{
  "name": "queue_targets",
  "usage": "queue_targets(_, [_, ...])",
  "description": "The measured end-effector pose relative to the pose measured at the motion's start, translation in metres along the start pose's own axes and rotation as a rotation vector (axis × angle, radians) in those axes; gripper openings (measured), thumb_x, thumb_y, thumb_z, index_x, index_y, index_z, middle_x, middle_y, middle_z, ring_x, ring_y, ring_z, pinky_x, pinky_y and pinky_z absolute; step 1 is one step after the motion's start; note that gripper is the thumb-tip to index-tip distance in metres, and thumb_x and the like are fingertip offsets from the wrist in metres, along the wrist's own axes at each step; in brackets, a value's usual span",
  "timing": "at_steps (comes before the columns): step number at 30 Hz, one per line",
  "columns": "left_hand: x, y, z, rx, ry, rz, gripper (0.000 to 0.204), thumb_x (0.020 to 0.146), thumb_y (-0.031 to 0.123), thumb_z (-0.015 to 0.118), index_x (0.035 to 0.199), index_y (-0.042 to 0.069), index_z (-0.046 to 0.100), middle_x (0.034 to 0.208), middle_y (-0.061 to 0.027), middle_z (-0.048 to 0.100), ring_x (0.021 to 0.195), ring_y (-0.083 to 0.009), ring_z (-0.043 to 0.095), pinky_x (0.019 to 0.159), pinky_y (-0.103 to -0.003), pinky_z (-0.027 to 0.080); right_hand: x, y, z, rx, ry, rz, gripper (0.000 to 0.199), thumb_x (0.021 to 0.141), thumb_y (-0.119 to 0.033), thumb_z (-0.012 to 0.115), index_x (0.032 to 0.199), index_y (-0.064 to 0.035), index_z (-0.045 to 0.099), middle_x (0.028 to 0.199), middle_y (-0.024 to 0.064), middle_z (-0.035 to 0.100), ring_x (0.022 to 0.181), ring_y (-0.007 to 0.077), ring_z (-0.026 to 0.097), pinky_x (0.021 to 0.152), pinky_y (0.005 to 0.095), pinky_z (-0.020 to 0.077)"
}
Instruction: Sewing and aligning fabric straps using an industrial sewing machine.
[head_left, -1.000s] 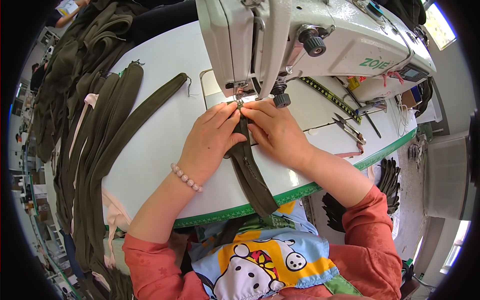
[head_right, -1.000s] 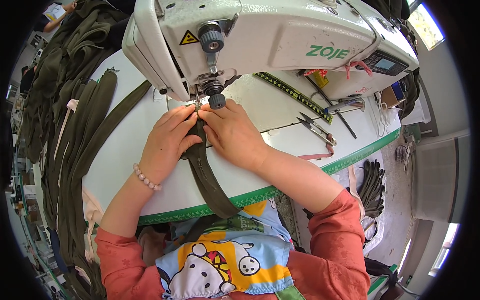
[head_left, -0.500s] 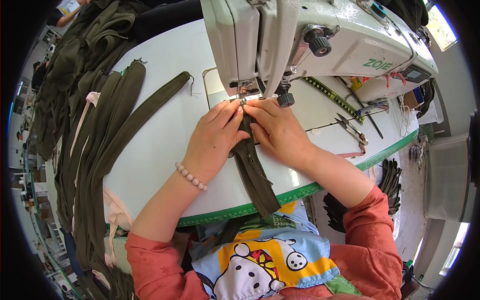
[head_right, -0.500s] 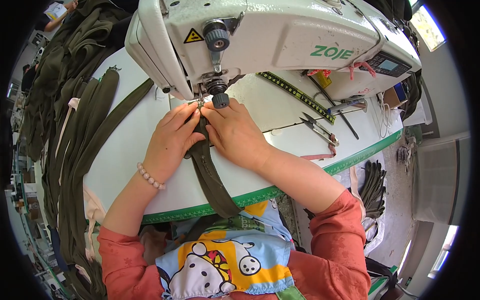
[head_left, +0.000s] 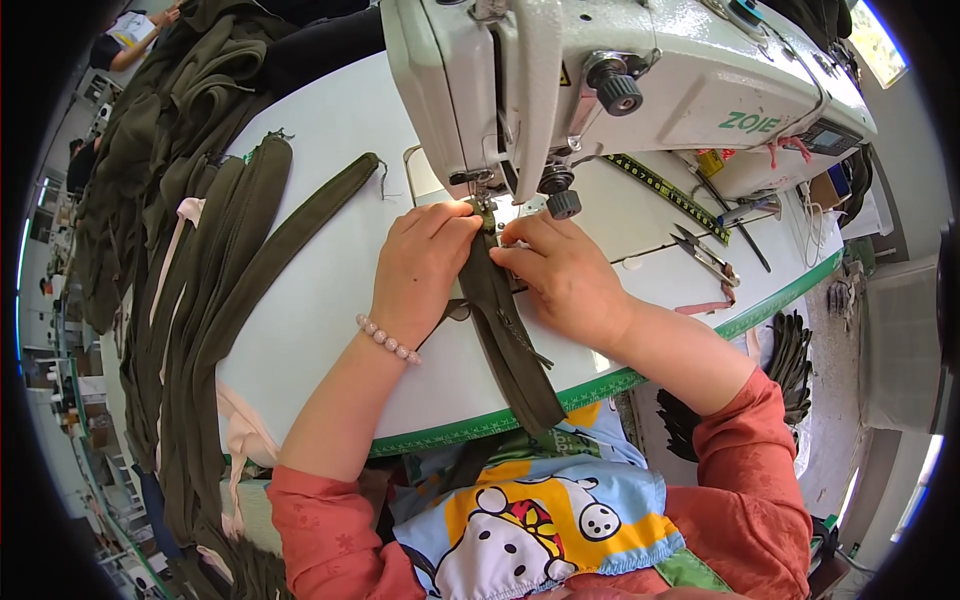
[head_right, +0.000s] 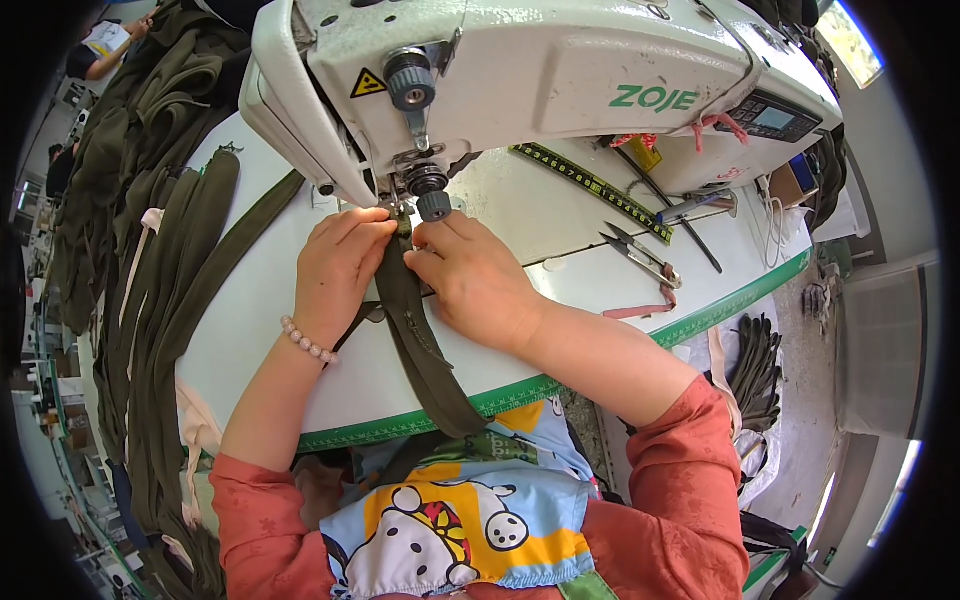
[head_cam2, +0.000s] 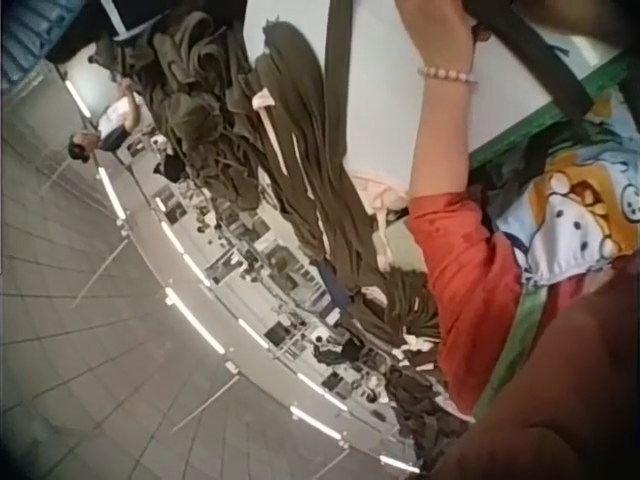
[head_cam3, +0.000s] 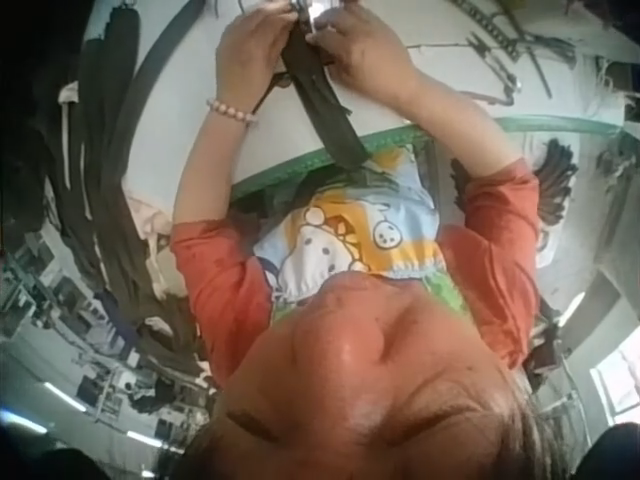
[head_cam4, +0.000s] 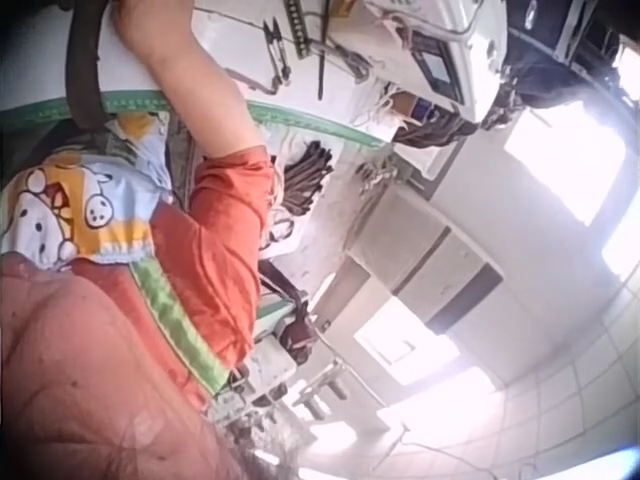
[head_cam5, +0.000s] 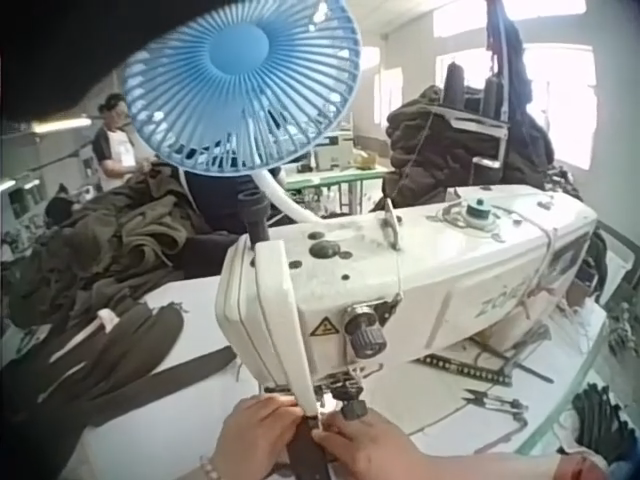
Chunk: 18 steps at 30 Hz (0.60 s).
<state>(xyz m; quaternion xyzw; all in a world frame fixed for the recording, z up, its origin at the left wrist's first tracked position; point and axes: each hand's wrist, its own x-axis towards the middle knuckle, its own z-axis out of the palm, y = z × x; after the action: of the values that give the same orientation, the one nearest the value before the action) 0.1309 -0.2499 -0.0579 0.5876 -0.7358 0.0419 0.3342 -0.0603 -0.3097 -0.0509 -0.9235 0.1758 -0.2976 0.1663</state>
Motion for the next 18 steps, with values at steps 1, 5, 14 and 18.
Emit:
queue_targets(1, [0.0, 0.0, 0.0, 0.008, -0.009, 0.003, 0.023, 0.078, 0.003, 0.068, 0.101, 0.008, 0.066, 0.104, -0.002, 0.065, 0.094, -0.0244, 0.061, 0.084, -0.035, 0.05, 0.0, 0.0, 0.0, -0.002, 0.0, -0.009, 0.039, 0.062, 0.007, 0.063, 0.1, -0.0014, 0.066, 0.105, 0.0133, 0.06, 0.094, 0.0321, 0.058, 0.082, 0.0393, 0.0477])
queue_targets(5, [0.001, 0.002, 0.0, 0.045, 0.004, 0.021, 0.029, 0.071, -0.001, 0.069, 0.098, 0.008, 0.064, 0.103, -0.0003, 0.062, 0.096, -0.021, 0.061, 0.084, -0.034, 0.049, 0.001, -0.001, 0.0, -0.016, 0.011, -0.01, 0.039, 0.061, 0.007, 0.064, 0.099, -0.0013, 0.066, 0.106, 0.0135, 0.06, 0.095, 0.032, 0.058, 0.083, 0.0391, 0.0476])
queue_targets(14, [-0.001, 0.005, -0.004, 0.088, -0.048, 0.017, 0.026, 0.072, 0.002, 0.068, 0.098, 0.008, 0.064, 0.104, -0.0006, 0.061, 0.099, -0.0207, 0.06, 0.085, -0.035, 0.049, 0.001, -0.003, 0.002, -0.023, 0.052, -0.022, 0.039, 0.059, 0.006, 0.065, 0.098, 0.0004, 0.065, 0.111, 0.0132, 0.061, 0.099, 0.032, 0.058, 0.085, 0.0382, 0.0481])
queue_targets(18, [-0.002, 0.011, -0.011, 0.112, -0.124, 0.069, 0.03, 0.074, 0.009, 0.07, 0.104, 0.004, 0.064, 0.111, -0.0045, 0.06, 0.106, -0.0226, 0.058, 0.089, -0.036, 0.047, 0.001, -0.003, 0.003, -0.037, 0.025, -0.017, 0.038, 0.059, 0.006, 0.065, 0.097, 0.0009, 0.065, 0.111, 0.013, 0.062, 0.101, 0.0314, 0.058, 0.086, 0.0383, 0.0489])
